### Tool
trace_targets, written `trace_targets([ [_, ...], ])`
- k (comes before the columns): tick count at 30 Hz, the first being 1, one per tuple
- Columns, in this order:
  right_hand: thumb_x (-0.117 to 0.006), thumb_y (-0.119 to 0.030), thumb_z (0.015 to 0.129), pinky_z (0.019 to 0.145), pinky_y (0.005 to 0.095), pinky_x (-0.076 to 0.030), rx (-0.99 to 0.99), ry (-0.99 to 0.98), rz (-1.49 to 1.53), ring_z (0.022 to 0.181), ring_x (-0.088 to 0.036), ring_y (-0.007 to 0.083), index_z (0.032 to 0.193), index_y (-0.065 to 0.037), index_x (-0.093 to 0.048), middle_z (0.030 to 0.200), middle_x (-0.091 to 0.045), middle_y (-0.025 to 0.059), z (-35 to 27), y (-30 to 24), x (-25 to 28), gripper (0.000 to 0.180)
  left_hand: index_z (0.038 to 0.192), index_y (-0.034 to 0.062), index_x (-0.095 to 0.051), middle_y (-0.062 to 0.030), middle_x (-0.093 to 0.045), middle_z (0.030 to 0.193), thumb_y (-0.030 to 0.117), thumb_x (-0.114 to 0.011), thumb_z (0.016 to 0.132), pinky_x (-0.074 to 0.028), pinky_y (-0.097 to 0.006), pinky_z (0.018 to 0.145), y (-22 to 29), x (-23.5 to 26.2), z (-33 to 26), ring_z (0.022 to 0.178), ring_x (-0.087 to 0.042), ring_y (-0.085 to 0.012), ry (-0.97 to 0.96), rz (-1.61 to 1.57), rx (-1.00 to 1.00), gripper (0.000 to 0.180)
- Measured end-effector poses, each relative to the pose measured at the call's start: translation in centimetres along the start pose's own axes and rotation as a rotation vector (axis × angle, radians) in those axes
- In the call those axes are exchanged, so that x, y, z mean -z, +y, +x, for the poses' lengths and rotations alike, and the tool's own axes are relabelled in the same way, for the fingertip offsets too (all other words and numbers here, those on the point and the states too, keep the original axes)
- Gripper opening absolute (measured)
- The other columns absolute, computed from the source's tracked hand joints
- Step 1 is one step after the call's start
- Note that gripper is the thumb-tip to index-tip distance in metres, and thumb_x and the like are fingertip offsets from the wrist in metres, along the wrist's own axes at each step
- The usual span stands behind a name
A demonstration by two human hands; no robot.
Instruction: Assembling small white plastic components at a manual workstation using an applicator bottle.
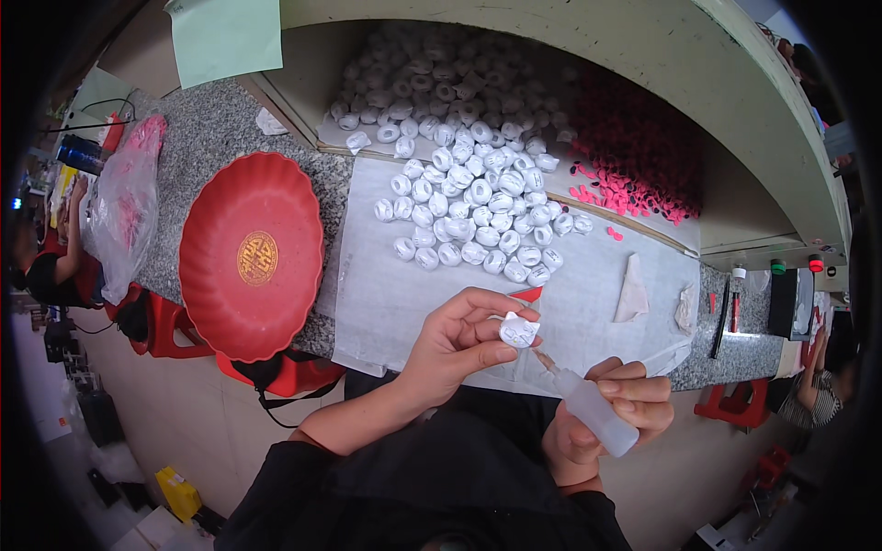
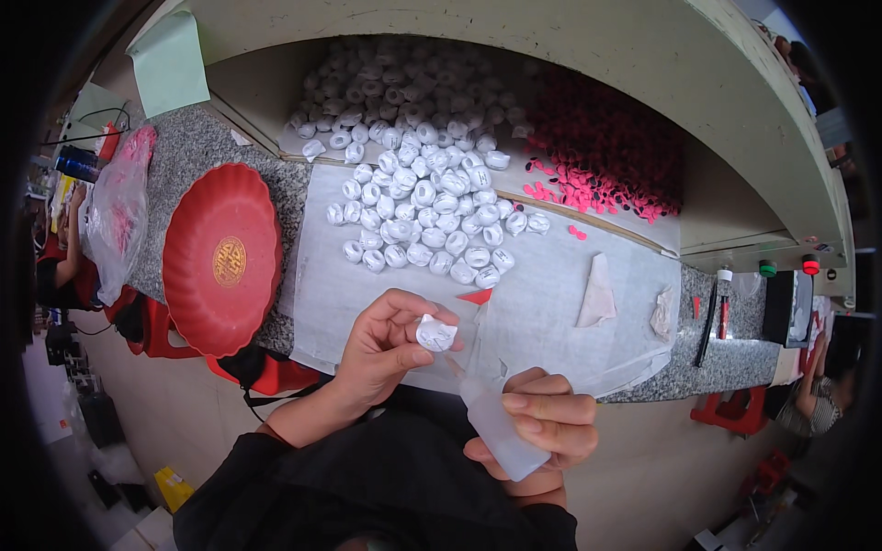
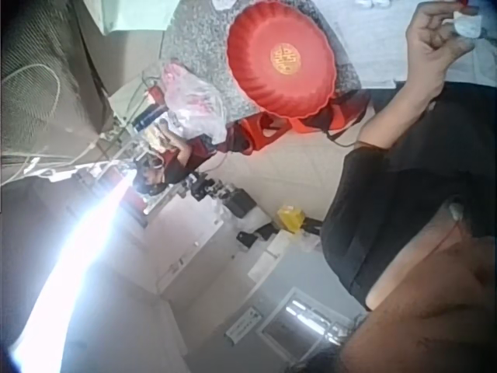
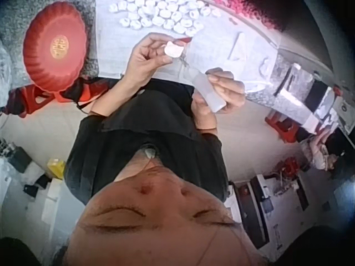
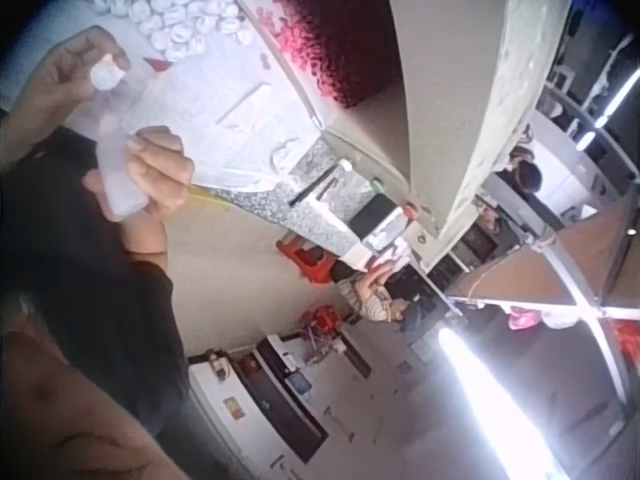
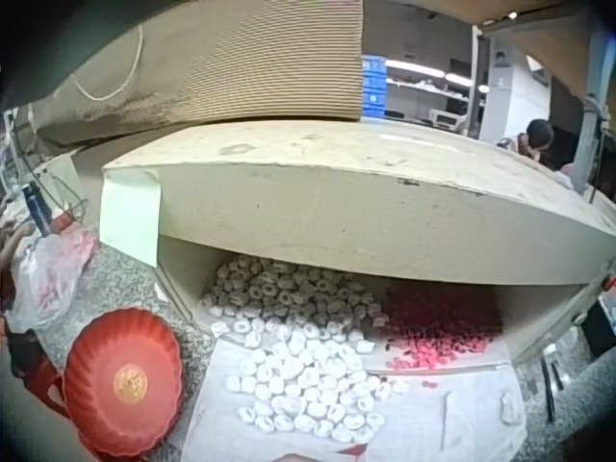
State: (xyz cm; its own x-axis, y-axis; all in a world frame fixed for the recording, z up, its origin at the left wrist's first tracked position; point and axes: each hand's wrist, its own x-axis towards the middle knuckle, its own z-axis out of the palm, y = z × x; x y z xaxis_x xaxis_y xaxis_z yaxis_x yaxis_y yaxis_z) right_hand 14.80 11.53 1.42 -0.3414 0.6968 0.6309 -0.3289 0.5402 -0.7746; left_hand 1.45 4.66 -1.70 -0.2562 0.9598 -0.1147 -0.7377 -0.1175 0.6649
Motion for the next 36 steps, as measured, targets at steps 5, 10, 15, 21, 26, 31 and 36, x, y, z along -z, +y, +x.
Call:
trace_targets([
  [5,-0.074,-0.023,0.061,0.051,0.0251,-0.041,-0.032,-0.016,-0.004,0.057,-0.044,0.0135,0.086,-0.013,-0.037,0.082,-0.045,0.0032,-0.1,-0.2,0.2,0.046,0.100,0.0029,-0.043,-0.0139,-0.051,0.103,-0.002,-0.058,0.070,-0.042,-0.033,0.083,-0.1,-0.1,0.0,0.093,-0.054,-0.0214,0.008,0.033,-0.019,0.034],
  [10,-0.073,-0.023,0.061,0.051,0.0245,-0.040,-0.052,0.004,-0.012,0.057,-0.043,0.0130,0.085,-0.014,-0.038,0.081,-0.044,0.0023,0.0,-0.4,0.0,0.044,0.100,0.0025,-0.043,-0.0139,-0.051,0.103,-0.003,-0.058,0.070,-0.042,-0.033,0.083,-0.2,0.1,0.0,0.093,-0.054,-0.0208,0.009,0.029,-0.045,0.034],
  [15,-0.073,-0.023,0.061,0.050,0.0239,-0.039,-0.045,0.067,0.010,0.056,-0.043,0.0127,0.085,-0.013,-0.038,0.081,-0.044,0.0020,0.1,-0.4,-0.2,0.043,0.099,0.0020,-0.043,-0.0135,-0.051,0.102,-0.004,-0.057,0.070,-0.042,-0.031,0.082,-0.4,0.2,0.1,0.093,-0.052,-0.0180,0.012,0.062,-0.089,0.033],
  [21,-0.074,-0.022,0.060,0.050,0.0241,-0.040,-0.024,0.039,-0.016,0.056,-0.043,0.0126,0.085,-0.013,-0.038,0.081,-0.044,0.0023,0.0,-0.3,-0.4,0.044,0.102,-0.0010,-0.045,-0.0112,-0.048,0.105,-0.008,-0.056,0.071,-0.035,-0.027,0.087,-0.6,0.3,-0.1,0.102,-0.044,-0.0156,-0.068,0.172,-0.191,0.034],
  [26,-0.071,-0.029,0.063,0.043,0.0192,-0.030,0.096,0.089,-0.021,0.056,-0.037,0.0112,0.083,-0.007,-0.037,0.076,-0.039,0.0060,-0.3,0.8,-0.9,0.045,0.100,-0.0015,-0.047,-0.0112,-0.048,0.103,-0.008,-0.057,0.070,-0.034,-0.029,0.087,-0.6,0.2,0.0,0.100,-0.045,-0.0169,-0.058,0.246,-0.244,0.032],
  [31,-0.071,-0.028,0.063,0.043,0.0191,-0.030,0.082,0.038,0.010,0.055,-0.038,0.0111,0.082,-0.006,-0.038,0.076,-0.039,0.0062,-0.5,0.7,-0.7,0.044,0.097,0.0002,-0.047,-0.0130,-0.048,0.102,-0.011,-0.056,0.068,-0.037,-0.029,0.083,-0.6,0.2,0.0,0.095,-0.047,-0.0165,-0.049,0.354,-0.276,0.033],
  [36,-0.071,-0.029,0.063,0.042,0.0190,-0.031,0.101,0.075,-0.014,0.054,-0.037,0.0101,0.081,-0.006,-0.038,0.075,-0.039,0.0065,-0.3,1.0,-0.4,0.044,0.099,-0.0014,-0.048,-0.0108,-0.049,0.102,-0.009,-0.056,0.070,-0.034,-0.029,0.087,-0.8,0.3,0.0,0.100,-0.045,-0.0178,-0.027,0.291,-0.244,0.031],
])
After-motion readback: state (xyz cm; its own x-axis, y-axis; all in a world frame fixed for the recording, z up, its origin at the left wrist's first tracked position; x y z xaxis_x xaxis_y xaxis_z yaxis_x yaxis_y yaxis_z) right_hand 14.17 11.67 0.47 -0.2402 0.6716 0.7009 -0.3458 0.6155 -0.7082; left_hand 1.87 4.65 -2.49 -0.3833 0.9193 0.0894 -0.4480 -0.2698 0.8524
